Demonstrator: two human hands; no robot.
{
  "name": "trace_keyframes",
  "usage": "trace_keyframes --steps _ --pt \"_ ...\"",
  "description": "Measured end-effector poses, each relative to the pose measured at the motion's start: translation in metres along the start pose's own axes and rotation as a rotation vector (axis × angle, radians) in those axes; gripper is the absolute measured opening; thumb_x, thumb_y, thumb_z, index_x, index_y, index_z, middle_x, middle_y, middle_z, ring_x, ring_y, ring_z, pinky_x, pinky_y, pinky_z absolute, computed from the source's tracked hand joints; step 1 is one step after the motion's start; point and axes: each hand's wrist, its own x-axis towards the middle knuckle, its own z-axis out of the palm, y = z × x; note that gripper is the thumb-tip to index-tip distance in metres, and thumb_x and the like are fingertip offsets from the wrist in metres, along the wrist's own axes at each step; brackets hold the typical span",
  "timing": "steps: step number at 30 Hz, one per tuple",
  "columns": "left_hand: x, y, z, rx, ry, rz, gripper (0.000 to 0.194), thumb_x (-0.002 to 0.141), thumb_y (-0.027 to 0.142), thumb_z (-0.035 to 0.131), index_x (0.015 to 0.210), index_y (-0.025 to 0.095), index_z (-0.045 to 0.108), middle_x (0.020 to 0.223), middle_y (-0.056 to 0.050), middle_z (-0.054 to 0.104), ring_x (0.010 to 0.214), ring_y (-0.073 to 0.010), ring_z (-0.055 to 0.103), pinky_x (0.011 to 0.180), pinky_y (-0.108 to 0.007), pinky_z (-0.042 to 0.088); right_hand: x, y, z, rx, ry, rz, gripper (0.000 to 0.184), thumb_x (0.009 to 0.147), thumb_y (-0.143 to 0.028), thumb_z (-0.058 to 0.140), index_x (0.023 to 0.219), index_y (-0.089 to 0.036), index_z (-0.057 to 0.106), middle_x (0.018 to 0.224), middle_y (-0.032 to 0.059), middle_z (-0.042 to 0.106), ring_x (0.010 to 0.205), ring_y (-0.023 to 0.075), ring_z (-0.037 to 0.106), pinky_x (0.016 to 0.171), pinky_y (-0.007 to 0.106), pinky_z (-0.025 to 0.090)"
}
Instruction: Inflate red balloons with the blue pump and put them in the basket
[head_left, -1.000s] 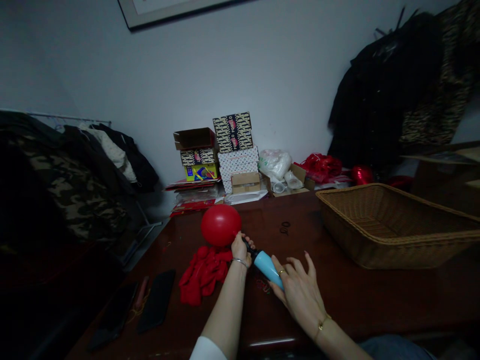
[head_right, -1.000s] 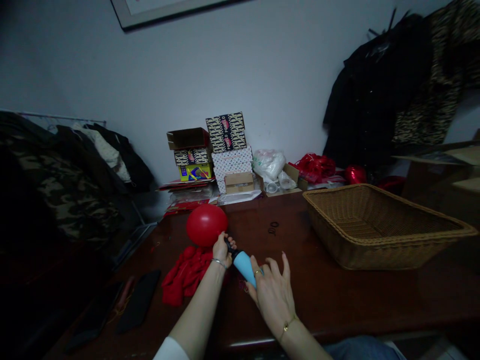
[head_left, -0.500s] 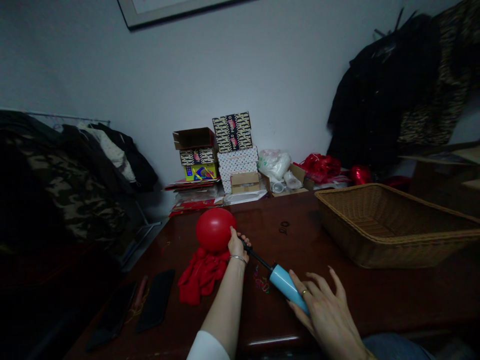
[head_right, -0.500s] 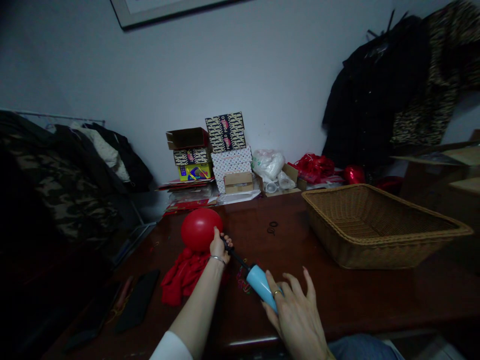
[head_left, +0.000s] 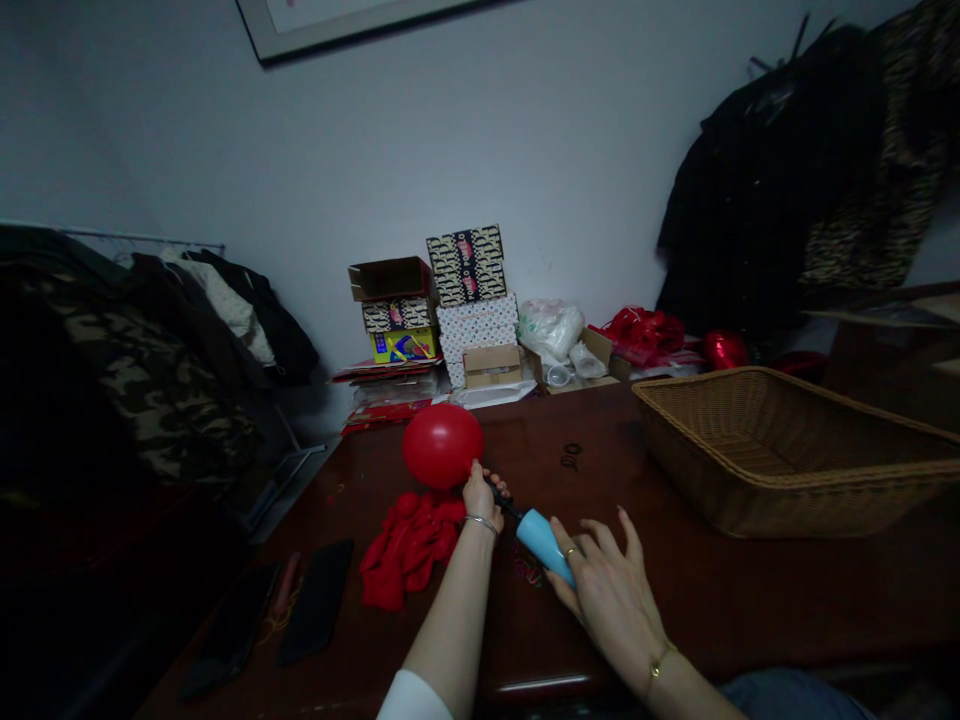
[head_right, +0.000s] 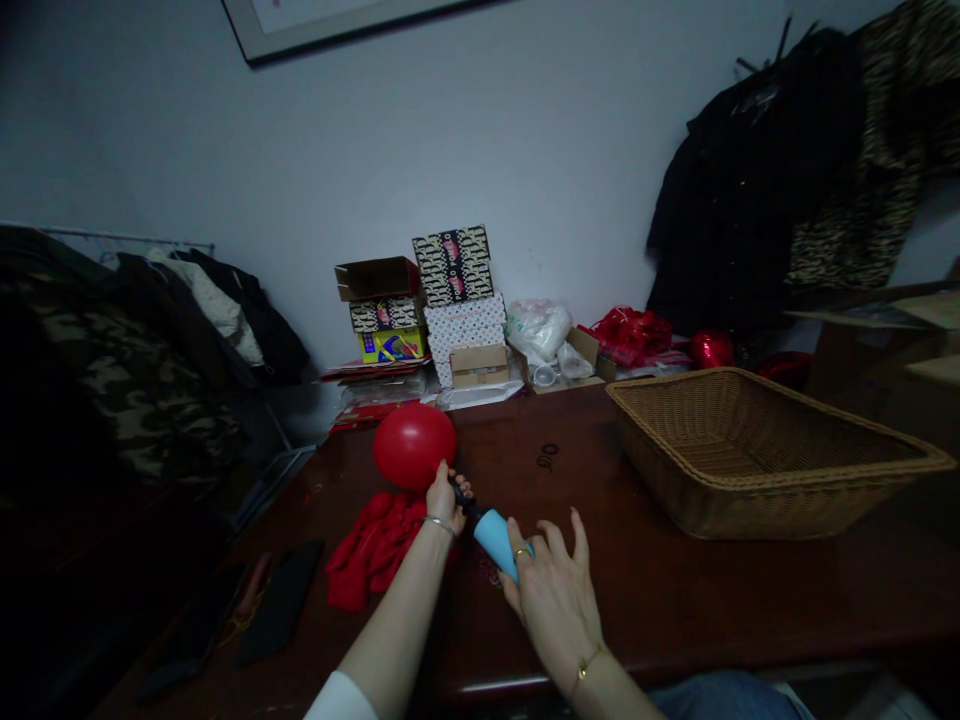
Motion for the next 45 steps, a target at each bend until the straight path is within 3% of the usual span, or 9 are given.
trace_keyframes --steps 10,18,29,37,45 --pt "0.003 -0.006 -0.004 0.028 -0.014 -0.036 0.033 0.08 0.045 0.054 0.068 0.019 0.039 0.047 0.006 0.04 0.036 -0.0064 0.037 0.037 -0.017 0.028 0.015 -0.01 0.006 -0.013 -0.047 0.021 0.05 0.081 -0.042 0.054 0.125 -0.02 0.051 0.085 0.0061 0.066 0.101 0.0249 0.052 0.107 0.052 0.008" --pt "0.009 -0.01 -0.005 -0.017 -0.025 -0.041 0.029 0.083 0.041 0.052 0.07 0.018 0.04 0.048 0.006 0.039 0.036 -0.0065 0.037 0.035 -0.016 0.025 -0.002 0.0 0.004 -0.007 0.006 0.003 0.048 0.08 -0.04 0.056 0.124 -0.022 0.052 0.086 0.0045 0.066 0.101 0.0246 0.052 0.107 0.053 0.01" --pt "0.015 0.002 -0.009 -0.061 0.018 -0.045 0.03 0.085 0.041 0.049 0.069 0.019 0.038 0.05 0.006 0.036 0.036 -0.0052 0.034 0.034 -0.015 0.023 -0.037 0.027 -0.003 -0.008 0.092 -0.076 0.047 0.08 -0.038 0.055 0.124 -0.023 0.051 0.083 0.0019 0.066 0.099 0.0247 0.055 0.105 0.057 0.013" --pt "0.013 0.004 -0.008 -0.107 0.018 -0.04 0.03 0.086 0.04 0.049 0.068 0.019 0.037 0.051 0.007 0.033 0.036 -0.0041 0.03 0.033 -0.014 0.02 -0.03 0.023 -0.008 -0.006 0.059 -0.058 0.045 0.079 -0.035 0.055 0.123 -0.023 0.052 0.085 0.0024 0.066 0.101 0.0253 0.054 0.105 0.057 0.013" --pt "0.001 0.001 -0.005 -0.147 -0.081 -0.077 0.03 0.085 0.04 0.05 0.068 0.019 0.036 0.052 0.007 0.03 0.036 -0.0036 0.026 0.033 -0.014 0.019 -0.004 0.0 -0.008 -0.019 -0.024 0.0 0.048 0.081 -0.04 0.055 0.125 -0.023 0.051 0.089 0.0042 0.066 0.106 0.0248 0.051 0.108 0.053 0.007"
